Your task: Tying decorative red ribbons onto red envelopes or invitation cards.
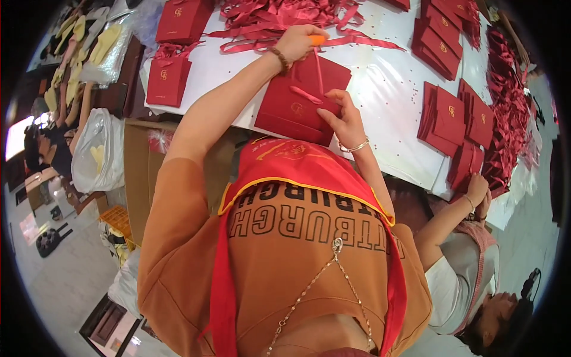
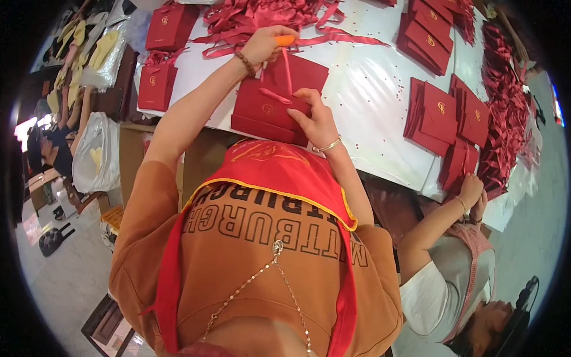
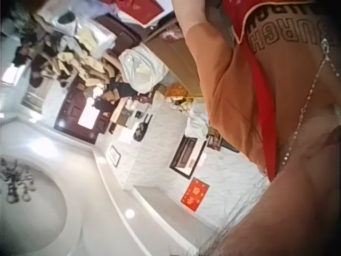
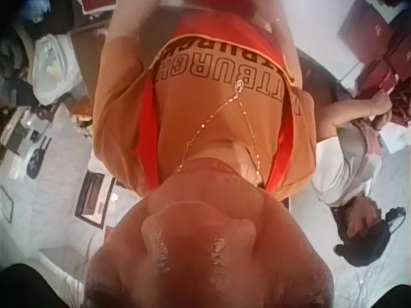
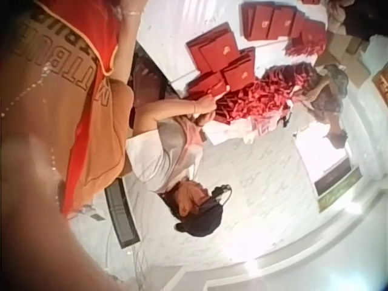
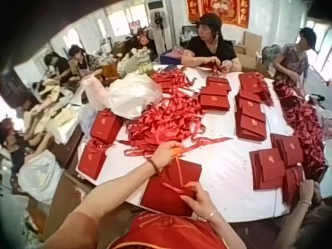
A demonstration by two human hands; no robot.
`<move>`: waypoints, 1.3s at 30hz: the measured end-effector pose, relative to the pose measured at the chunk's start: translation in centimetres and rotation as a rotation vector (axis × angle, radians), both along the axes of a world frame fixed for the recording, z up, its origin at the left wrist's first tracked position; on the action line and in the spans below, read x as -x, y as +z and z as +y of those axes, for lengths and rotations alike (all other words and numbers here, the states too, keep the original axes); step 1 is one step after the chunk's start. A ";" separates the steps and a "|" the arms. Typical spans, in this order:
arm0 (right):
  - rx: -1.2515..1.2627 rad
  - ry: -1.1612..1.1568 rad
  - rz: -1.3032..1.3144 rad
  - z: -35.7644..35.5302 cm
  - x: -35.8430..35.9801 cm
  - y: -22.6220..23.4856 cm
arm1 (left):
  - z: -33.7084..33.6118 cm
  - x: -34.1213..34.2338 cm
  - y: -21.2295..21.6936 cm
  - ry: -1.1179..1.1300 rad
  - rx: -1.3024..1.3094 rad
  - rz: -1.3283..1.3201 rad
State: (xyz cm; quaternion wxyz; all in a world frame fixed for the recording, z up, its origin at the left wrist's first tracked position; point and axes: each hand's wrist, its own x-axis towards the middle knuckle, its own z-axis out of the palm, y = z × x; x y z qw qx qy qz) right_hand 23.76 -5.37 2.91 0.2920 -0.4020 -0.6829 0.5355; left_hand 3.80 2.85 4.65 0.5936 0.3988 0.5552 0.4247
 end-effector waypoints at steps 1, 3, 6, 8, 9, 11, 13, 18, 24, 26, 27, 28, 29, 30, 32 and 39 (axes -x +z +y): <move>0.027 0.029 0.028 0.3 0.1 0.3 | -0.1 0.1 0.3 -0.028 0.007 -0.025; 0.057 0.021 0.114 0.7 0.2 -0.4 | 0.0 0.2 1.1 0.001 -0.047 -0.023; 0.076 -0.110 0.218 0.9 -0.2 -2.4 | 0.3 3.8 0.7 -0.003 -0.074 0.022; 0.262 -0.160 0.331 1.1 -0.4 -1.8 | -1.8 4.1 1.4 0.137 -0.159 0.127; 0.447 -0.209 0.445 1.3 -0.4 -1.4 | -3.1 4.1 1.3 0.025 -0.105 0.144; 0.506 -0.232 0.454 1.6 -0.1 -0.4 | -5.6 3.5 -0.4 -0.106 -0.398 0.334; 0.566 -0.270 0.459 1.6 0.1 -0.6 | -7.6 2.3 -0.7 -0.112 -0.229 0.193; -0.039 -0.543 -0.012 0.5 0.5 0.8 | -8.3 0.6 2.2 0.042 -0.210 0.154; 0.354 -0.145 0.560 0.2 0.1 3.5 | -10.8 -5.4 5.1 -0.289 -0.690 0.667; 0.659 -0.282 0.690 0.9 -0.4 3.8 | -9.4 -4.8 3.2 -0.271 -0.594 0.454; 0.749 -0.317 0.718 1.3 -0.9 3.0 | -8.5 -3.9 2.9 -0.208 -0.330 0.333; 0.744 -0.322 0.721 1.8 -1.6 1.2 | -7.2 -2.5 3.0 -0.152 -0.067 0.207; 0.735 -0.285 0.608 2.1 -2.3 -0.9 | -5.7 -0.8 0.7 -0.046 -0.204 0.509; 0.725 -0.245 0.496 2.3 -2.6 -2.3 | -4.4 0.8 -2.1 0.070 -0.340 0.812; 0.631 -0.281 0.347 2.3 -2.0 -3.1 | -2.6 2.6 -3.9 0.122 -0.220 1.134; -0.659 -0.174 -0.396 2.6 0.0 -1.3 | -2.3 4.1 -6.1 0.053 -0.351 1.409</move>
